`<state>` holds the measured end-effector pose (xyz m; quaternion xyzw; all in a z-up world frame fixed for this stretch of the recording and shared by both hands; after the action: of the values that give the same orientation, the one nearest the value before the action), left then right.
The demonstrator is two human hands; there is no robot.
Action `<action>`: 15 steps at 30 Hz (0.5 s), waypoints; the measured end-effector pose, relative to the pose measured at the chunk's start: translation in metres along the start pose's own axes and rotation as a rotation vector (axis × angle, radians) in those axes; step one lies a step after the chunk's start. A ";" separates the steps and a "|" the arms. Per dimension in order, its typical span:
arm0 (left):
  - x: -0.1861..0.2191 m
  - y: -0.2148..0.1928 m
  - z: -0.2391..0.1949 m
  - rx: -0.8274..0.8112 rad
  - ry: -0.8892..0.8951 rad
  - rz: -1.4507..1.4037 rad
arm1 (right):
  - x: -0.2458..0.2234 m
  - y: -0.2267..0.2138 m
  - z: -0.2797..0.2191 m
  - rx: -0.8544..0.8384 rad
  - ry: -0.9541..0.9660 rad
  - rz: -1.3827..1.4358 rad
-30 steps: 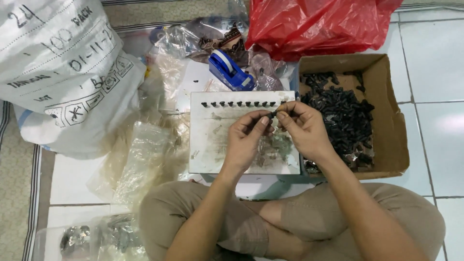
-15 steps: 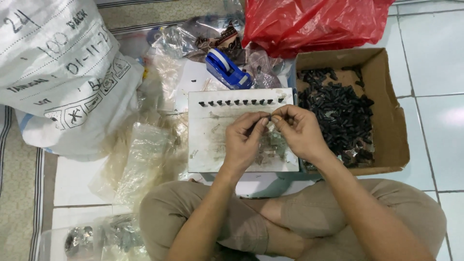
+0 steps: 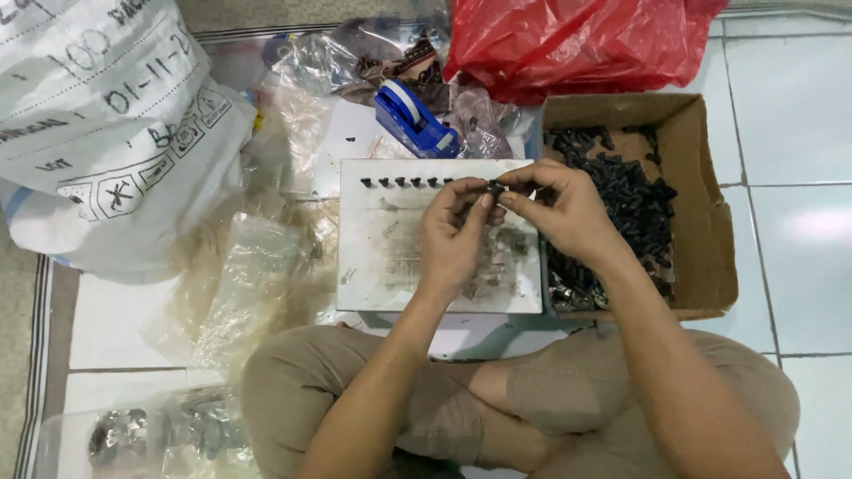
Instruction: The person sits on the floor and repeatedly picks small black plastic components from a cardboard box, then places them into slots on a white rectangular board. The person handles the components one at a time, filling the slots in a row.
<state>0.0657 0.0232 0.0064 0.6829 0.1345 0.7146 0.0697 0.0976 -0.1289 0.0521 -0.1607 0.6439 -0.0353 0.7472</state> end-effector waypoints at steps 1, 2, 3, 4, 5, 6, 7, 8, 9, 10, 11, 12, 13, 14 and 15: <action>-0.005 0.000 0.003 0.008 0.005 -0.007 | 0.000 -0.001 0.002 -0.008 -0.004 -0.006; -0.012 0.000 0.003 0.008 -0.014 -0.003 | 0.000 0.000 0.001 -0.016 -0.027 -0.069; -0.018 -0.001 0.003 0.009 -0.034 0.001 | 0.000 0.001 0.001 -0.024 -0.050 -0.131; -0.009 -0.001 0.001 0.017 -0.036 -0.003 | 0.002 0.002 0.001 -0.033 -0.048 -0.133; -0.001 0.000 0.000 -0.008 -0.081 0.095 | 0.002 0.002 0.001 -0.031 -0.076 -0.203; 0.006 0.002 -0.001 -0.036 -0.123 0.193 | 0.001 0.001 0.002 -0.024 -0.107 -0.274; 0.006 -0.001 0.000 -0.033 -0.123 0.188 | 0.013 -0.001 0.002 -0.029 -0.108 -0.278; 0.004 -0.003 0.001 -0.066 -0.159 0.374 | 0.022 -0.002 0.001 -0.038 -0.168 -0.439; 0.002 -0.005 0.001 -0.100 -0.196 0.560 | 0.031 -0.002 0.000 -0.047 -0.229 -0.600; -0.003 -0.007 0.001 -0.100 -0.195 0.559 | 0.038 0.000 -0.001 -0.046 -0.230 -0.602; -0.013 -0.006 0.000 -0.153 -0.264 0.601 | 0.044 0.003 -0.002 -0.064 -0.272 -0.729; -0.023 -0.006 -0.001 -0.204 -0.333 0.644 | 0.051 0.008 -0.004 -0.081 -0.315 -0.855; -0.024 -0.005 -0.002 -0.204 -0.331 0.644 | 0.052 0.010 -0.002 -0.080 -0.316 -0.856; -0.027 -0.002 -0.005 -0.237 -0.355 0.652 | 0.053 0.013 -0.002 -0.087 -0.328 -0.892; -0.030 0.000 -0.008 -0.269 -0.379 0.659 | 0.054 0.016 -0.003 -0.094 -0.340 -0.928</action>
<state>0.0599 0.0141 -0.0228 0.7940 -0.2017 0.5712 -0.0509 0.1018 -0.1283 -0.0044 -0.4675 0.3741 -0.3084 0.7392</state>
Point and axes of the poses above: each hand's wrist, its own z-axis towards the middle knuckle, its own y-axis out of the palm, x = y × z, the point moved 6 cm from there along z, towards the middle knuckle, and after that the axes turned 4 degrees about z, right-handed, at the moved point
